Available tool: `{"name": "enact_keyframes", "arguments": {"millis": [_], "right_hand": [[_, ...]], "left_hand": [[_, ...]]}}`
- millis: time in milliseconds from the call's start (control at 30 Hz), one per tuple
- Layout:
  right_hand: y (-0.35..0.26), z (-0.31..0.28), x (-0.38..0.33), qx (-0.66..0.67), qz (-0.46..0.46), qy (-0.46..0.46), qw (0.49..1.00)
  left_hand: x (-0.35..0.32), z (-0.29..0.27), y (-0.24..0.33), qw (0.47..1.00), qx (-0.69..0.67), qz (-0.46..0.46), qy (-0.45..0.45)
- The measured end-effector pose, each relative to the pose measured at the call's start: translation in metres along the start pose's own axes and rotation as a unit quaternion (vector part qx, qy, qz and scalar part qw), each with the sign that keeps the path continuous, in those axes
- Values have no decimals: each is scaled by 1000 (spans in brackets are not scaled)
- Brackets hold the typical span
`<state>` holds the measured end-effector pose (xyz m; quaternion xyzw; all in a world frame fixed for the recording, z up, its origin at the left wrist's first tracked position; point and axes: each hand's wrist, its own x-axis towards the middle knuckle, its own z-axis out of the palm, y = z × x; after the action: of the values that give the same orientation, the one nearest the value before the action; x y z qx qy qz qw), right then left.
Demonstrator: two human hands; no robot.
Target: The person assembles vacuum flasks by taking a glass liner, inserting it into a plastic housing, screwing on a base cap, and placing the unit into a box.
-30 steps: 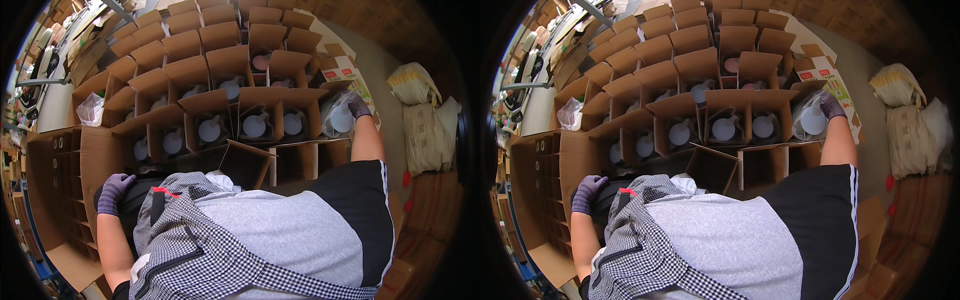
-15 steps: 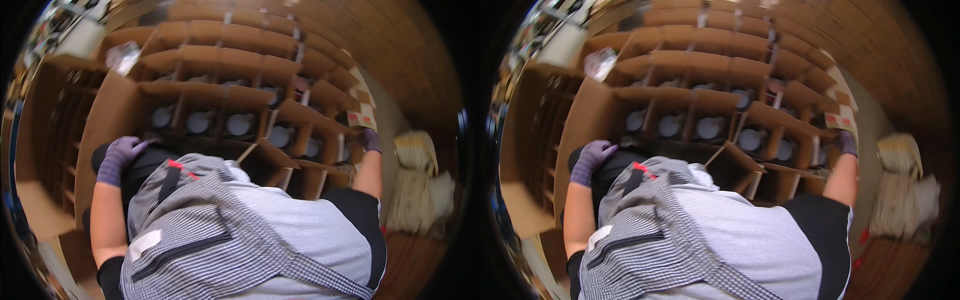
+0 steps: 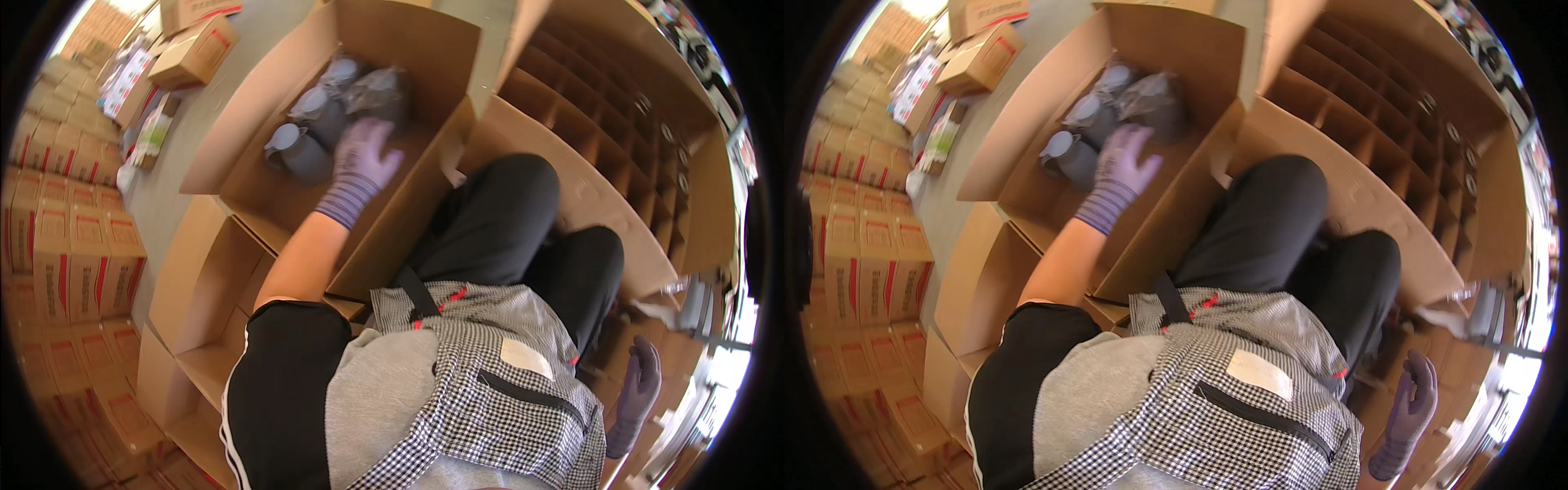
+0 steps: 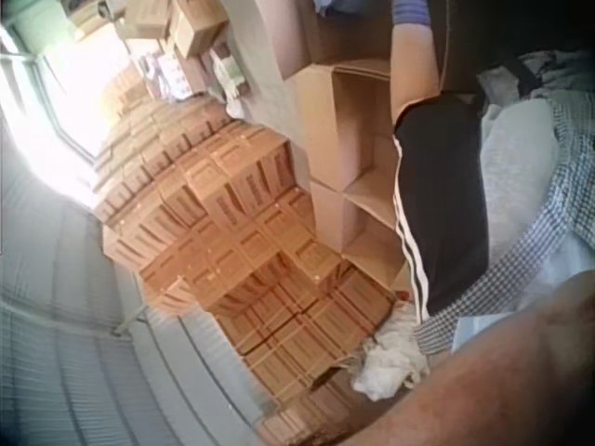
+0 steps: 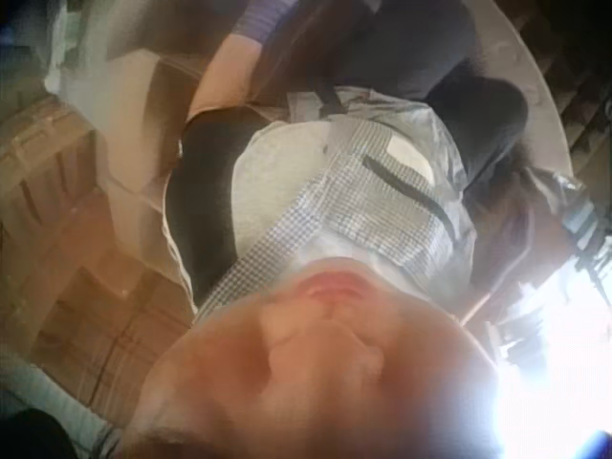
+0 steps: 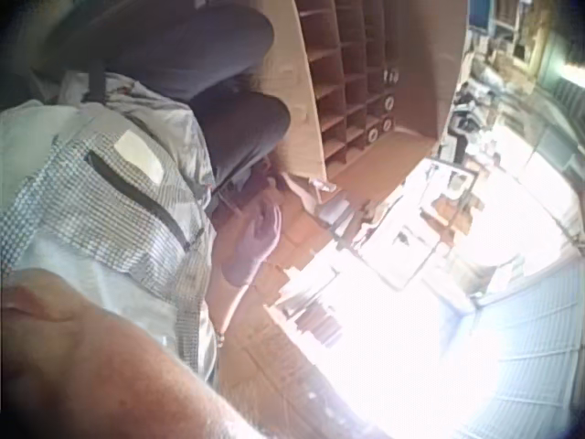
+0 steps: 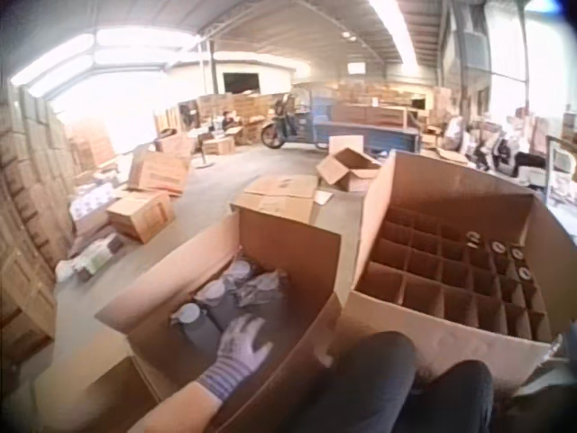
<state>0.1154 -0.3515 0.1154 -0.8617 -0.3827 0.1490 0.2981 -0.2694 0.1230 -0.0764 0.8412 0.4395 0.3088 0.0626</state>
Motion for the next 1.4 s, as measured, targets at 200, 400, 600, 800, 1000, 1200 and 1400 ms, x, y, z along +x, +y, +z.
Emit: {"name": "enact_keyframes", "arguments": {"millis": [200, 400, 600, 800, 1000, 1200, 1400], "right_hand": [[-62, 29, 91, -37, -85, -114, 989], [-97, 73, 139, -98, -142, -188, 967], [-104, 102, 164, -37, -250, -283, 925], [-143, 154, 207, 119, -343, -237, 901], [-174, 128, 257, 387, -191, -123, 894], [-75, 85, 277, 359, -257, 48, 896], [-63, 88, 227, 290, -233, 70, 926]], "left_hand": [[17, -18, -226, 884, 225, -398, -99], [19, 27, -238, 786, 312, -481, -229], [-55, -18, -236, 856, 200, -461, -123], [-111, -101, -111, 850, -311, -395, 158], [-40, -95, 192, 866, -482, -127, -37], [-5, -20, 280, 819, -349, 16, -454], [116, -1, 265, 865, -354, 49, -352]]}}
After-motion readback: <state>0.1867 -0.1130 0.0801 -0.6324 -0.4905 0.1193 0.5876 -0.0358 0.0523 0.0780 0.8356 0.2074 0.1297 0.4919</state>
